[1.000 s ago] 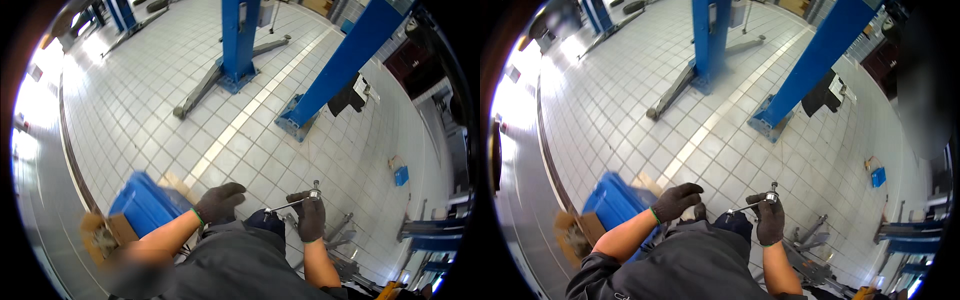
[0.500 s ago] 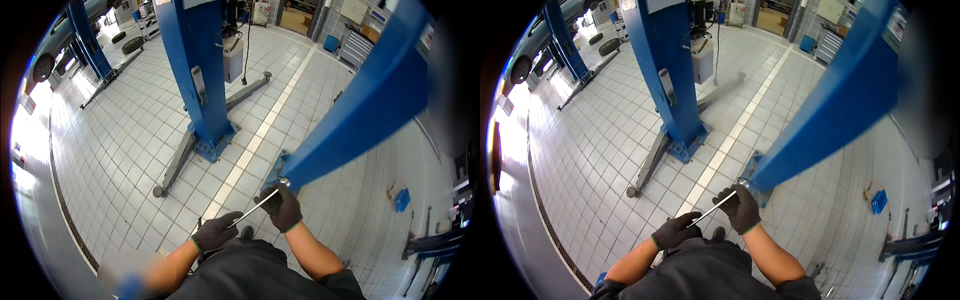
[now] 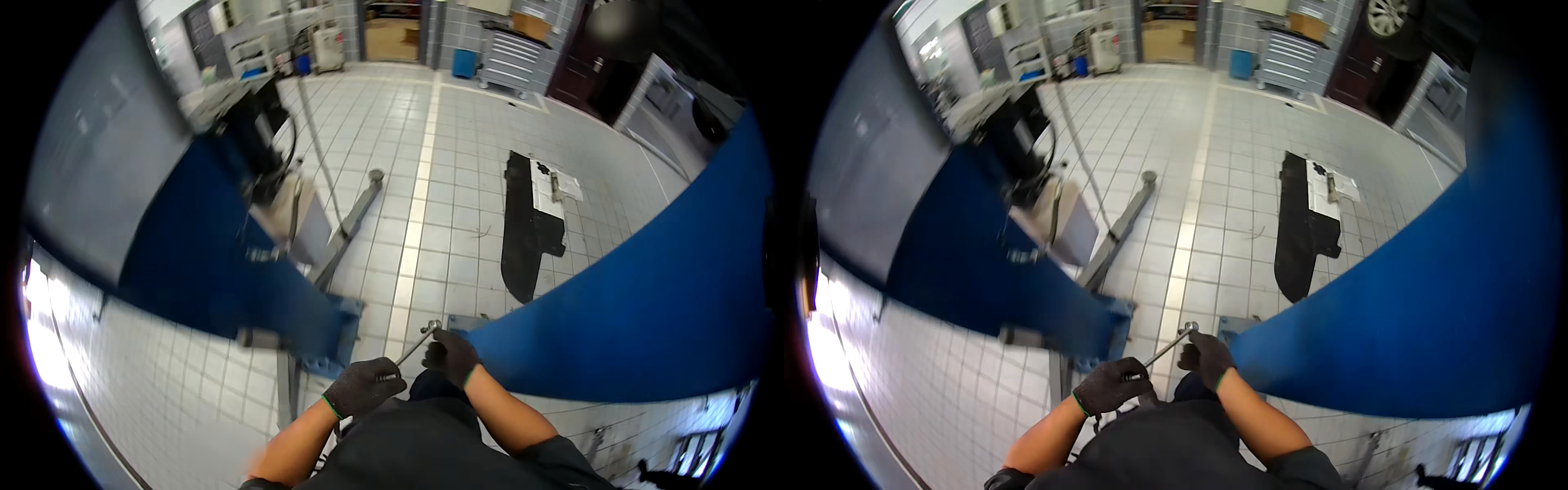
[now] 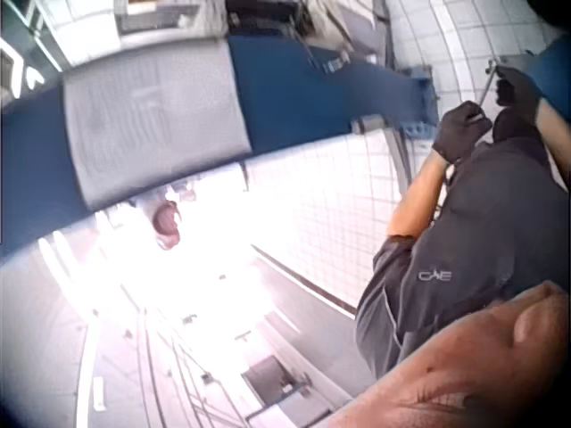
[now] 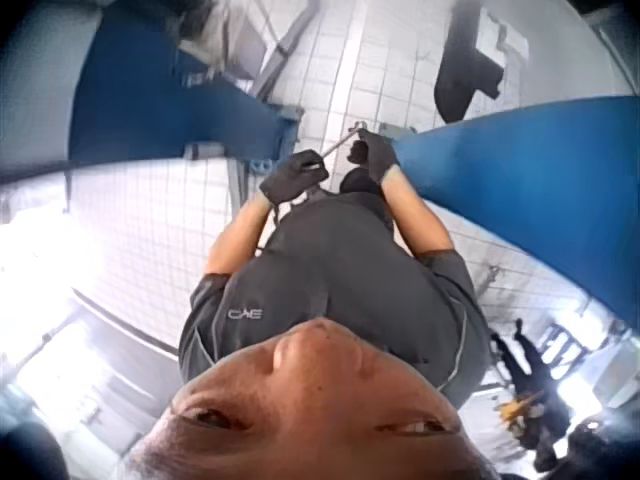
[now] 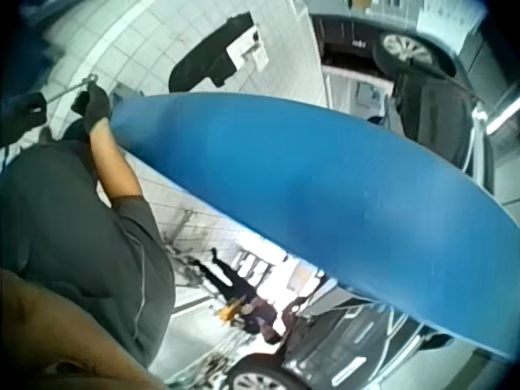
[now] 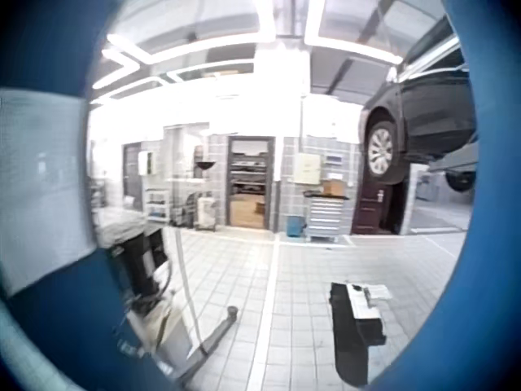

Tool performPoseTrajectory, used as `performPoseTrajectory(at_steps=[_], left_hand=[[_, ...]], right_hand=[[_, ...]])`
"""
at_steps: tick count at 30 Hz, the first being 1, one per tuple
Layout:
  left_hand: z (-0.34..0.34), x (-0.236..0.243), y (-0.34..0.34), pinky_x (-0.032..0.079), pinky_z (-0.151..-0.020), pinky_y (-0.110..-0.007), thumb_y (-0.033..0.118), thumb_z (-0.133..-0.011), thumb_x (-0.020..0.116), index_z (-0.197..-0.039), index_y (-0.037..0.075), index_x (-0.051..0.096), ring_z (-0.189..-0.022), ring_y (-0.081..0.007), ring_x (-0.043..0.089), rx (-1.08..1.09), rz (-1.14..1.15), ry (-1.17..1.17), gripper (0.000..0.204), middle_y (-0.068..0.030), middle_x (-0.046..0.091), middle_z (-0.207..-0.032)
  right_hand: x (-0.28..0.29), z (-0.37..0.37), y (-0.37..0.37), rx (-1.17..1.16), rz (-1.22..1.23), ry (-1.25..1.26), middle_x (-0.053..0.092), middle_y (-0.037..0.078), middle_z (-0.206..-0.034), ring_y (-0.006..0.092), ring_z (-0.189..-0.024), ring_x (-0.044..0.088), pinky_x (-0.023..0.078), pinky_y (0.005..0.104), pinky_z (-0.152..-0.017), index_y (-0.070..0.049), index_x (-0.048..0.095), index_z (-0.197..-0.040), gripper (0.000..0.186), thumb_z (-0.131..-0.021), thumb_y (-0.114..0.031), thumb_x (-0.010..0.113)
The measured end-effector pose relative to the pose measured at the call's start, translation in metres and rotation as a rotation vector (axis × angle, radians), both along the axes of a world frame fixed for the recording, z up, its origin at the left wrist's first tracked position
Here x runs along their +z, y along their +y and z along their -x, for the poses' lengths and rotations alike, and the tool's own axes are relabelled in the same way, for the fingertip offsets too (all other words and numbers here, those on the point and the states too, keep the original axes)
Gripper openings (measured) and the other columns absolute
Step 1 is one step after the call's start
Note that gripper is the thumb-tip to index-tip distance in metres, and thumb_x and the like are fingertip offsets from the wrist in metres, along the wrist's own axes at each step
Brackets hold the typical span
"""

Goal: The person selects a socket from a tool cart and attaches it to a cordless impact wrench. They then walk to a car elevated on a lift and use the impact wrench to tighten bolts on the brake caliper assembly. The person briefly interacts with a coworker who hands them a small part before returning to the brake assembly to continue tightening.

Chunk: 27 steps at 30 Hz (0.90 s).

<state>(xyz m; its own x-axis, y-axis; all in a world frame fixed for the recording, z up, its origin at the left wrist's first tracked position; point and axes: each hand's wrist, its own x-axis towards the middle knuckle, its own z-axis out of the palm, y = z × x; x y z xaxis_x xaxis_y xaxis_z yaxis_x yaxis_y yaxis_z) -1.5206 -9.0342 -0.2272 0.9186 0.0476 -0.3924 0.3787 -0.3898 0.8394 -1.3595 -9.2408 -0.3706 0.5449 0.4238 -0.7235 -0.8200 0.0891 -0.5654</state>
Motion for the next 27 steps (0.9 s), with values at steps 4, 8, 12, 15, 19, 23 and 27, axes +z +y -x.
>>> performPoseTrajectory(at_steps=[4,8,12,15,19,23,27], left_hand=[[-0.158,-0.005,0.071,0.056,-0.078,-0.04,0.037,-0.096,0.074,-0.108,0.005,0.073,-0.085,-0.0281,0.072,-0.07,-0.012,0.016,0.035,-0.015,0.073,-0.096],[-0.316,-0.019,0.128,0.056,-0.07,-0.033,0.032,-0.096,0.073,-0.105,0.0,0.074,-0.073,-0.0169,0.071,0.009,0.02,0.021,0.033,-0.012,0.073,-0.087],[-0.455,-0.054,0.189,0.057,-0.078,-0.039,0.037,-0.09,0.078,-0.107,0.001,0.075,-0.081,-0.023,0.073,-0.025,-0.157,-0.06,0.039,-0.0128,0.074,-0.089],[-0.55,-0.022,0.238,0.057,-0.083,-0.044,0.041,-0.088,0.079,-0.108,0.002,0.075,-0.086,-0.0268,0.073,0.0,-0.192,0.013,0.045,-0.0145,0.074,-0.089],[-0.694,-0.02,0.317,0.057,-0.069,-0.039,0.029,-0.087,0.078,-0.108,0.002,0.076,-0.073,-0.0203,0.07,0.067,-0.078,-0.07,0.034,-0.0117,0.071,-0.08],[-0.857,-0.027,0.397,0.056,-0.067,-0.035,0.021,-0.089,0.076,-0.107,-0.002,0.075,-0.074,-0.0199,0.07,0.149,0.18,-0.036,0.029,-0.0125,0.072,-0.086],[-1.039,-0.031,0.472,0.056,-0.067,-0.033,0.017,-0.09,0.076,-0.109,-0.002,0.074,-0.075,-0.0157,0.069,0.17,0.335,-0.188,0.027,-0.0109,0.072,-0.087]], right_hand=[[0.001,-0.108,0.0,-0.13,0.048,-0.247,0.066,0.01,-0.093,0.0263,-0.08,0.07,0.066,0.0476,-0.077,-0.002,0.064,-0.113,0.026,-0.103,-0.027,0.066],[-0.032,-0.234,0.022,-0.231,0.067,-0.262,0.069,0.012,-0.093,0.0244,-0.081,0.071,0.065,0.0436,-0.075,0.001,0.065,-0.116,0.029,-0.104,-0.025,0.066],[-0.022,-0.39,0.104,0.262,0.425,-0.658,0.077,0.014,-0.107,0.0234,-0.098,0.075,0.061,0.0379,-0.09,0.0,0.067,-0.131,0.045,-0.1,-0.032,0.072],[0.059,-0.506,0.201,0.676,0.447,-1.029,0.073,0.016,-0.13,0.0321,-0.12,0.07,0.053,0.0436,-0.107,-0.007,0.065,-0.14,0.059,-0.095,-0.044,0.076],[0.097,-0.676,0.313,1.0,0.337,-1.533,0.065,0.015,-0.144,0.0356,-0.129,0.064,0.049,0.0452,-0.114,-0.01,0.065,-0.14,0.063,-0.094,-0.051,0.073],[0.083,-0.847,0.397,1.336,0.3,-1.251,0.072,0.019,-0.124,0.041,-0.114,0.07,0.056,0.0514,-0.097,-0.015,0.07,-0.129,0.044,-0.102,-0.048,0.06],[0.107,-1.007,0.458,1.301,0.551,-1.09,0.075,0.019,-0.119,0.04,-0.113,0.071,0.054,0.0509,-0.099,-0.014,0.07,-0.126,0.043,-0.105,-0.048,0.055]])
